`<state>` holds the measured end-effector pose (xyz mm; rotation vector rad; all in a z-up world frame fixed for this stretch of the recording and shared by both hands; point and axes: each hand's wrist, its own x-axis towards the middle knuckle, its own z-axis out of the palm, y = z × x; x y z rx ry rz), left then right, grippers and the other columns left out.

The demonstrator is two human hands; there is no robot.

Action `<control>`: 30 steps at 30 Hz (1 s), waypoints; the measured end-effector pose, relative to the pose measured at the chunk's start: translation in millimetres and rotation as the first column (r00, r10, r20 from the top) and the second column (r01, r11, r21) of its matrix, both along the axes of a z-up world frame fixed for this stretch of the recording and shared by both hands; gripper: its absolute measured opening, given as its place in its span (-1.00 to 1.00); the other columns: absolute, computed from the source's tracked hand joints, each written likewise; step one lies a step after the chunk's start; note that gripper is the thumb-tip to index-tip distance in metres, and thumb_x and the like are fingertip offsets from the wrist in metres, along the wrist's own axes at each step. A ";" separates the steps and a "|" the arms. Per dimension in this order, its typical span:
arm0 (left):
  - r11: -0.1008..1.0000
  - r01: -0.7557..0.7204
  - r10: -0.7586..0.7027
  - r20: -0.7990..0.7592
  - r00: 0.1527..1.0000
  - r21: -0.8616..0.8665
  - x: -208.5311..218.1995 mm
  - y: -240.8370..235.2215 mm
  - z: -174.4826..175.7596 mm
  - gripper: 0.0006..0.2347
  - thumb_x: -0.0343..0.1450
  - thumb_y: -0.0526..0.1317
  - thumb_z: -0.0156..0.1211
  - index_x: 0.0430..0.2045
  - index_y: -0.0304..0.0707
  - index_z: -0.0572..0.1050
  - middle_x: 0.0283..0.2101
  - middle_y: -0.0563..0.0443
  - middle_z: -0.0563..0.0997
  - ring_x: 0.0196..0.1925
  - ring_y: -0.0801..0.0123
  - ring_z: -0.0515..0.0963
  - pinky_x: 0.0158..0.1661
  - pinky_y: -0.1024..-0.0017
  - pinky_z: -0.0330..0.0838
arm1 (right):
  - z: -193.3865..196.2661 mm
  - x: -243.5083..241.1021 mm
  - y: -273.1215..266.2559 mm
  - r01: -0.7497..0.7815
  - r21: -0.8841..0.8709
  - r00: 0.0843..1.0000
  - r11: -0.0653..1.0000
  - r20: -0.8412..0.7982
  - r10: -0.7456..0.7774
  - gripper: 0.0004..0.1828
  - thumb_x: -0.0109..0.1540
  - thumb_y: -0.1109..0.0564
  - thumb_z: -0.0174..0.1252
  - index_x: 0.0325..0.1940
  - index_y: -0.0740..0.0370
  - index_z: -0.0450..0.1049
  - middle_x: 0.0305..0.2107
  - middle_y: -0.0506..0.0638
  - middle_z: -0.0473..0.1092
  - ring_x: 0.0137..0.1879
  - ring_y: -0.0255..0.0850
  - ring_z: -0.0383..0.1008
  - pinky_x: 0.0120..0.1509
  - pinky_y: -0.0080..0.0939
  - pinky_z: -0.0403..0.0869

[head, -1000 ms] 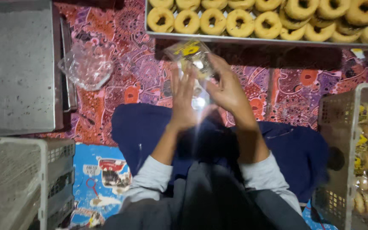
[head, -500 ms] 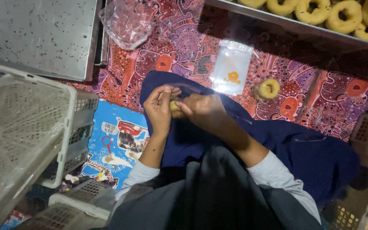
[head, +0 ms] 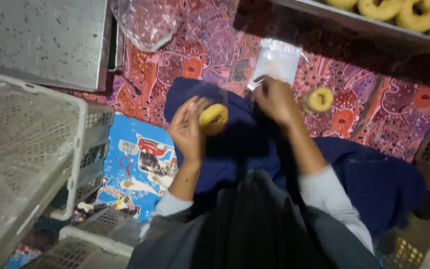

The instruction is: The person sits on the floor and repeatedly picks donuts from a metal tray, places them into small clear plastic bags, and sets the filled bags into a white plastic crate. The person handles the donuts and bags by hand throughout the clip.

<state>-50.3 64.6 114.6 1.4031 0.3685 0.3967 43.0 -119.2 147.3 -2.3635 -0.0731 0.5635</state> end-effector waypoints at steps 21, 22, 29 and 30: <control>0.968 -0.030 0.014 0.065 0.998 0.250 5.8 19.1 -28.0 -0.85 0.56 -0.32 0.15 -0.42 -0.37 0.42 -0.28 0.06 0.42 -0.48 0.55 0.39 -0.45 0.54 0.27 | -95.4 -42.3 47.9 0.009 0.628 0.781 0.778 0.481 -0.398 -0.92 0.39 0.23 0.16 -0.16 0.31 0.45 -0.21 0.12 0.34 -0.08 -0.01 0.42 0.04 -0.08 0.45; 0.942 -0.001 0.003 -0.003 1.000 0.336 8.8 18.9 -25.3 -0.83 0.58 -0.34 0.16 -0.43 -0.39 0.43 -0.31 0.03 0.41 -0.46 0.49 0.40 -0.43 0.48 0.28 | -102.9 -43.4 47.8 -0.020 0.597 0.764 0.802 0.527 -0.373 -0.91 0.41 0.21 0.13 -0.10 0.32 0.46 -0.18 0.14 0.35 -0.06 0.00 0.41 0.05 -0.09 0.44; 0.750 0.233 -0.157 -0.175 0.972 0.619 29.9 -23.4 -64.4 -0.95 0.44 -0.40 0.20 -0.42 -0.42 0.52 -0.34 -0.13 0.54 -0.43 0.25 0.55 -0.43 0.39 0.42 | -172.5 -49.6 -3.7 0.383 0.438 0.920 0.813 -0.107 -0.376 -0.73 0.47 0.05 0.02 0.21 0.18 0.29 -0.26 0.25 0.38 -0.19 0.03 0.44 -0.03 -0.02 0.42; 0.739 0.248 -0.268 -0.064 0.961 0.626 37.2 -39.7 -76.7 -0.98 0.41 -0.41 0.20 -0.39 -0.42 0.52 -0.32 -0.14 0.54 -0.35 0.17 0.57 -0.34 0.34 0.45 | -178.3 -43.8 -20.7 0.501 0.328 0.854 0.801 -0.340 -0.395 -0.56 0.45 0.01 0.05 0.38 0.16 0.22 -0.26 0.35 0.38 -0.19 0.13 0.44 -0.04 0.06 0.42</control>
